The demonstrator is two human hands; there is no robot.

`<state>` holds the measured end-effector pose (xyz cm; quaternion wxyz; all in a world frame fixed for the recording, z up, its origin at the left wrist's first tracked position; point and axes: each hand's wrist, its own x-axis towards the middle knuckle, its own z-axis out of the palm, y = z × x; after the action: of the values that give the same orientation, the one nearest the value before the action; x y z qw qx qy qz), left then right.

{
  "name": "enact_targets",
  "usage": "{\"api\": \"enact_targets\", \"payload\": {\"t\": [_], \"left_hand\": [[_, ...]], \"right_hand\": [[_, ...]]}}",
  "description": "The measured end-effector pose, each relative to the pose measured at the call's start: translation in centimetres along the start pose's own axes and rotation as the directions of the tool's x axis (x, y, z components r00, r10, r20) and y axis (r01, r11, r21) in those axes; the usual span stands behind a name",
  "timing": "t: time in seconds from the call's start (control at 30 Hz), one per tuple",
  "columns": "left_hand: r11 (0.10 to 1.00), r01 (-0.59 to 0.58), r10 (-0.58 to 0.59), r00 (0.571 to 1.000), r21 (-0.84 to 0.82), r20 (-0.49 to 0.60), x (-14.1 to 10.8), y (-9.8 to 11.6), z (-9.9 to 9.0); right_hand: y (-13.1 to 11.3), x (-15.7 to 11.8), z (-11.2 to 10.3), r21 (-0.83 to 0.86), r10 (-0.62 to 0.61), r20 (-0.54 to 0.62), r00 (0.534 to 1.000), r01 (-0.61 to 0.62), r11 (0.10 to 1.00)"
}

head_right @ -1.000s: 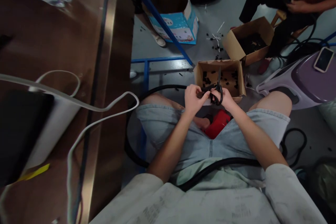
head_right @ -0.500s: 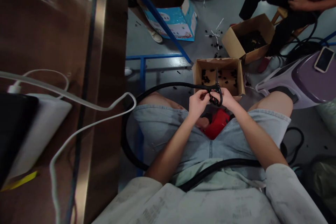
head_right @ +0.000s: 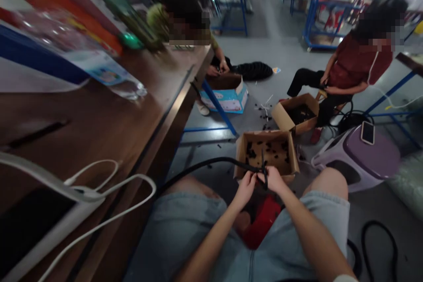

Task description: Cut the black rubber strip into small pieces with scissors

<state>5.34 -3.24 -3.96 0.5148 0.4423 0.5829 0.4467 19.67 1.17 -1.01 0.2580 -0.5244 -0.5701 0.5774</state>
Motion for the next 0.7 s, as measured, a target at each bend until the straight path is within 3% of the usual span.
{"api": "enact_targets", "payload": {"t": [0.1,0.2,0.3,0.37,0.47,0.57,0.7], "left_hand": [[1.0,-0.01,0.01,0.999,0.012,-0.04,0.9,-1.2,0.2],[0.991,0.102,-0.106,0.993,-0.088,-0.05,1.6,-1.4,0.4],[0.959,0.19,-0.223,0.964,-0.211,-0.143,2.0,-0.9,0.4],[0.95,0.199,-0.244,0.953,-0.24,-0.178,1.9,-0.4,0.4],[0.925,0.251,-0.273,0.961,-0.283,-0.04,0.9,0.3,0.7],[0.927,0.223,-0.214,0.975,-0.302,0.061,-0.4,0.8,1.0],[0.958,0.148,-0.138,0.989,-0.246,0.058,-1.2,1.3,0.5]], "right_hand": [[-0.1,0.1,0.3,-0.103,-0.039,-0.043,0.998,0.034,0.994],[-0.7,0.0,0.2,-0.296,-0.055,-0.084,0.995,0.028,0.955],[-1.3,-0.1,-0.1,-0.457,-0.084,-0.15,0.985,0.006,0.889],[-1.3,-0.1,-0.2,-0.416,-0.106,-0.164,0.981,0.028,0.909],[-1.2,-0.5,-0.3,-0.25,-0.125,-0.156,0.98,0.083,0.965],[-1.0,-1.1,-0.2,-0.107,-0.113,-0.135,0.984,0.099,0.989],[-1.0,-1.9,0.0,0.082,-0.054,-0.053,0.997,0.059,0.995]]}}
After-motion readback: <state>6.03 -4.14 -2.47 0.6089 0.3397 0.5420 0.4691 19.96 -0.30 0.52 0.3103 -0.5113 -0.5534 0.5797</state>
